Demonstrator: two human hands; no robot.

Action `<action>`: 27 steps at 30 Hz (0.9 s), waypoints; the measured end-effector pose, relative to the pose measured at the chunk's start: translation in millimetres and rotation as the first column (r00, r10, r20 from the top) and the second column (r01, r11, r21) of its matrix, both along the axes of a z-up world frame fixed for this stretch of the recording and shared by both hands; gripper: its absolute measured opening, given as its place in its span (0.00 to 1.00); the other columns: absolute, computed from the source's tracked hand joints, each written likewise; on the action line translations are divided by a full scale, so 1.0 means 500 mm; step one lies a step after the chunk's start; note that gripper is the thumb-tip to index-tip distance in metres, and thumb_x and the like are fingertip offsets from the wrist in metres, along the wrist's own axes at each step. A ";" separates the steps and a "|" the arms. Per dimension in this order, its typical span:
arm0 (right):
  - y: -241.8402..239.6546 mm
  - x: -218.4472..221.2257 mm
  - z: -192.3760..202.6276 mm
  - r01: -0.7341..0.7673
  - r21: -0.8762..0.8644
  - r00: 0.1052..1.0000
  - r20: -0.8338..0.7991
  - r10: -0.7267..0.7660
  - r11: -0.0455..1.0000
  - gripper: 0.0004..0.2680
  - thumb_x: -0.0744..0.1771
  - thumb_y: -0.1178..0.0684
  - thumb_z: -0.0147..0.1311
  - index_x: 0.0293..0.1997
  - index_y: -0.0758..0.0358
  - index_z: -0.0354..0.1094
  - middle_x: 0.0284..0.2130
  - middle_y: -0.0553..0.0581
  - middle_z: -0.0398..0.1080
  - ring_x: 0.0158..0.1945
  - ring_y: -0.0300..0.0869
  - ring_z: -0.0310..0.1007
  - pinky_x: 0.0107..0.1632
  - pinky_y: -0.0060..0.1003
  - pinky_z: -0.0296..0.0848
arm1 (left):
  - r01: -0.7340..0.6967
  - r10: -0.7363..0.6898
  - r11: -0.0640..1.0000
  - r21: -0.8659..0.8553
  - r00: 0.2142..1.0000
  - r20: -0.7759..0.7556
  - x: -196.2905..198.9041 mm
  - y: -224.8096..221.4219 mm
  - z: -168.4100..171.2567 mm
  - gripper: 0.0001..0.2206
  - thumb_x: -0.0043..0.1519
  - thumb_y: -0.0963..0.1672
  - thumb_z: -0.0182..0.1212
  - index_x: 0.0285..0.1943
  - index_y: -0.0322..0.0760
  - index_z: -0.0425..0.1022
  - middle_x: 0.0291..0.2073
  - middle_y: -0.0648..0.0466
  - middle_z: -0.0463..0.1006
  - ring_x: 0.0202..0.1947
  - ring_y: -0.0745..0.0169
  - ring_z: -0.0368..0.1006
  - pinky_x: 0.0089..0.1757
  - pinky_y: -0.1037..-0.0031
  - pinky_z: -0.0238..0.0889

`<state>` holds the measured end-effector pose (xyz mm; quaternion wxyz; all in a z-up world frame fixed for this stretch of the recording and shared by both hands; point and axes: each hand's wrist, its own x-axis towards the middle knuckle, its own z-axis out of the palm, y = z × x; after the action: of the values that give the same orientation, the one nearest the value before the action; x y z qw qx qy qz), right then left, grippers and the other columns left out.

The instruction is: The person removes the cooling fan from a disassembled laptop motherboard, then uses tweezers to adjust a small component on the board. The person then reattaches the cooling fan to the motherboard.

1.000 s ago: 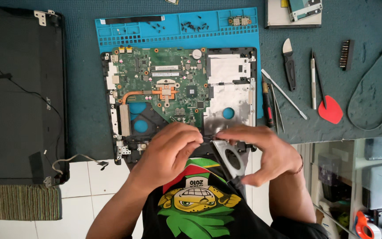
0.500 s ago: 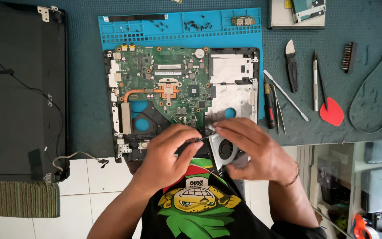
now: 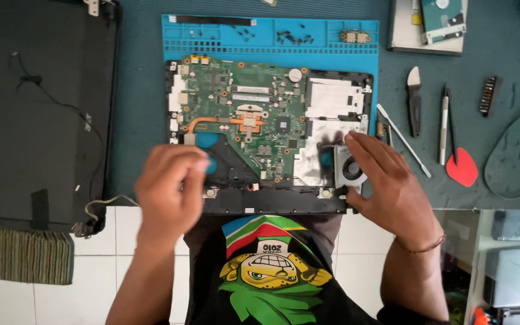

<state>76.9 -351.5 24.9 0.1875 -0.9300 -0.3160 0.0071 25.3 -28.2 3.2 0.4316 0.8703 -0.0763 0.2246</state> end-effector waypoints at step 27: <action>0.155 0.083 -0.054 0.372 0.091 0.925 -0.125 -0.360 0.924 0.27 0.56 0.45 0.71 0.52 0.76 0.68 0.32 0.60 0.71 0.31 0.50 0.73 0.32 0.40 0.73 | -0.065 0.043 0.994 -0.084 0.968 -0.246 -0.032 0.042 -0.048 0.29 0.52 0.53 0.66 0.57 0.33 0.66 0.58 0.43 0.68 0.52 0.42 0.58 0.56 0.55 0.50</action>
<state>118.2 -273.9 -1.8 0.2543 -0.9589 -0.1261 0.0037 9.5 -7.1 -20.8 0.4706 0.8725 0.0113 0.1308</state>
